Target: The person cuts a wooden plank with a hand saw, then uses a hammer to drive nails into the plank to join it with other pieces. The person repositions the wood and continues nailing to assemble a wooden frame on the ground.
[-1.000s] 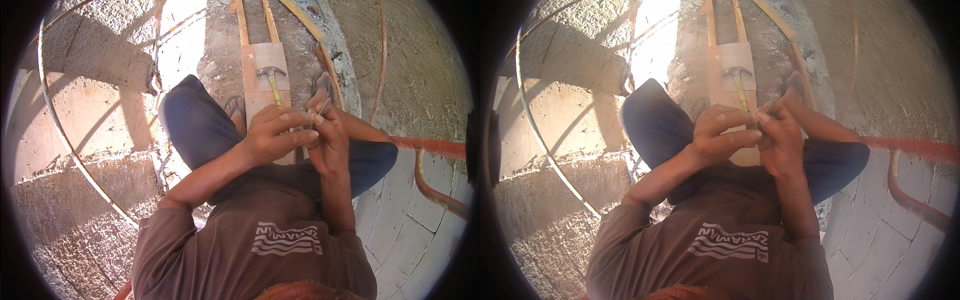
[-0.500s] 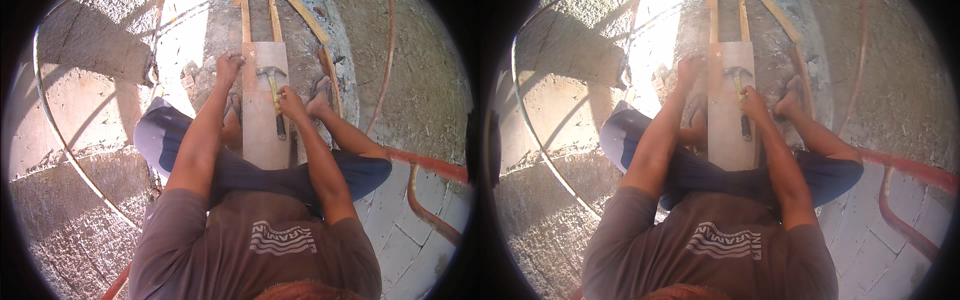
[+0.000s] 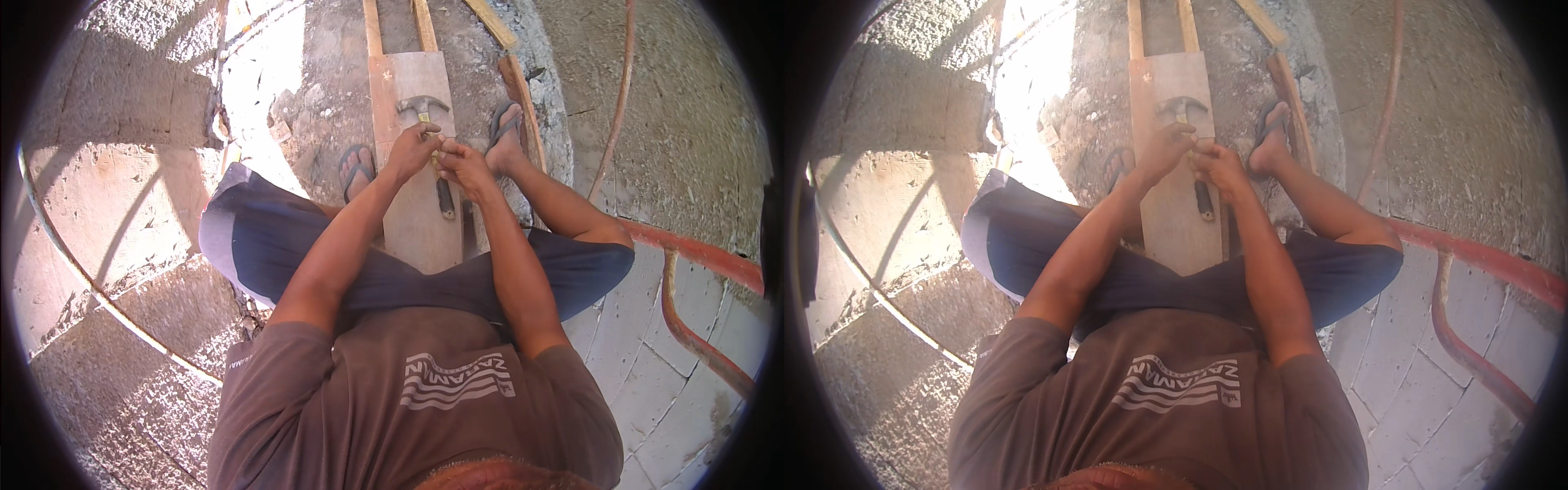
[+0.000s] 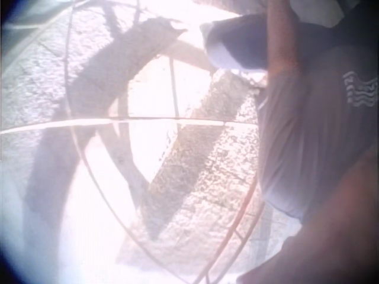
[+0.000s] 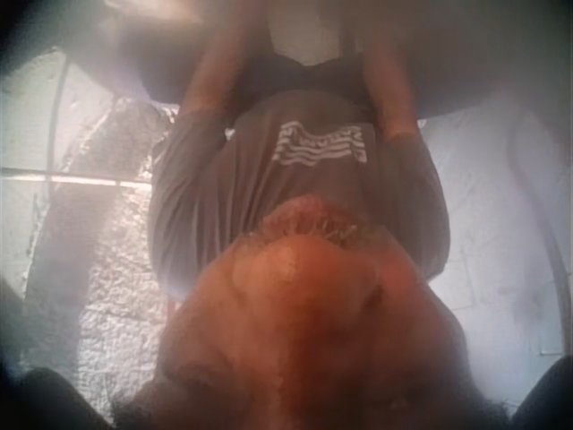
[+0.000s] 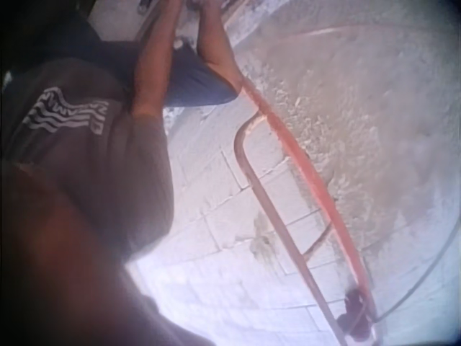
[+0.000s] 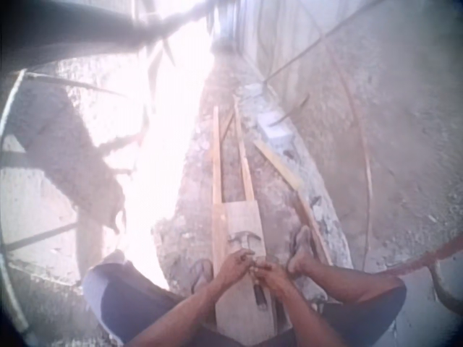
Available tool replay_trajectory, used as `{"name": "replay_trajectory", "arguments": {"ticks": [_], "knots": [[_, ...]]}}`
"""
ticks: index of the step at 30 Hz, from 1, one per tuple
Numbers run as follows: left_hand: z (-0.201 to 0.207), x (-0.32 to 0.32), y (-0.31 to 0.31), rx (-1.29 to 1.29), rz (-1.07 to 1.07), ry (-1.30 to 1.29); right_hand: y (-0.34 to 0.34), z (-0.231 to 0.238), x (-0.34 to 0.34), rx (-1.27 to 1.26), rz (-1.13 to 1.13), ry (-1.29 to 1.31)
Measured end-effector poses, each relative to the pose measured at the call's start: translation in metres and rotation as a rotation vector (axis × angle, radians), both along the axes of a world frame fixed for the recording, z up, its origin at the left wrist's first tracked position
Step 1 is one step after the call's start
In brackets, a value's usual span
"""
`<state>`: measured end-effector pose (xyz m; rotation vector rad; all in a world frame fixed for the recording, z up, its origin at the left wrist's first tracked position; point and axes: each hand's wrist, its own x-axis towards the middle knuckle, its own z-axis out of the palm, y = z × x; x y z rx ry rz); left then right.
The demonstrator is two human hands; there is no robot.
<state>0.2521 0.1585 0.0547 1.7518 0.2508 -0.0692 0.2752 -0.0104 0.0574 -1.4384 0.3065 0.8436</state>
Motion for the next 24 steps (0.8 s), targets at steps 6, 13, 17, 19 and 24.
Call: {"name": "replay_trajectory", "arguments": {"ticks": [6,13,17,19,24], "knots": [[-0.001,-0.004,0.01,-0.261,0.031,0.222,0.003,0.006,0.001,-0.027,0.074,-0.004],[-0.02,-0.013,0.03,-0.294,0.176,0.307,-0.009,-0.011,-0.001,-0.333,0.209,-0.174],[-0.019,-0.013,0.023,-0.174,0.008,0.416,-0.01,-0.009,-0.003,-0.338,0.239,-0.315],[-0.014,-0.017,0.015,0.099,-0.098,0.163,-0.008,-0.004,-0.003,-0.419,0.32,-0.425],[-0.004,-0.024,0.003,0.577,-0.418,-0.344,-0.011,0.004,0.006,-0.337,0.275,-0.325]]}}
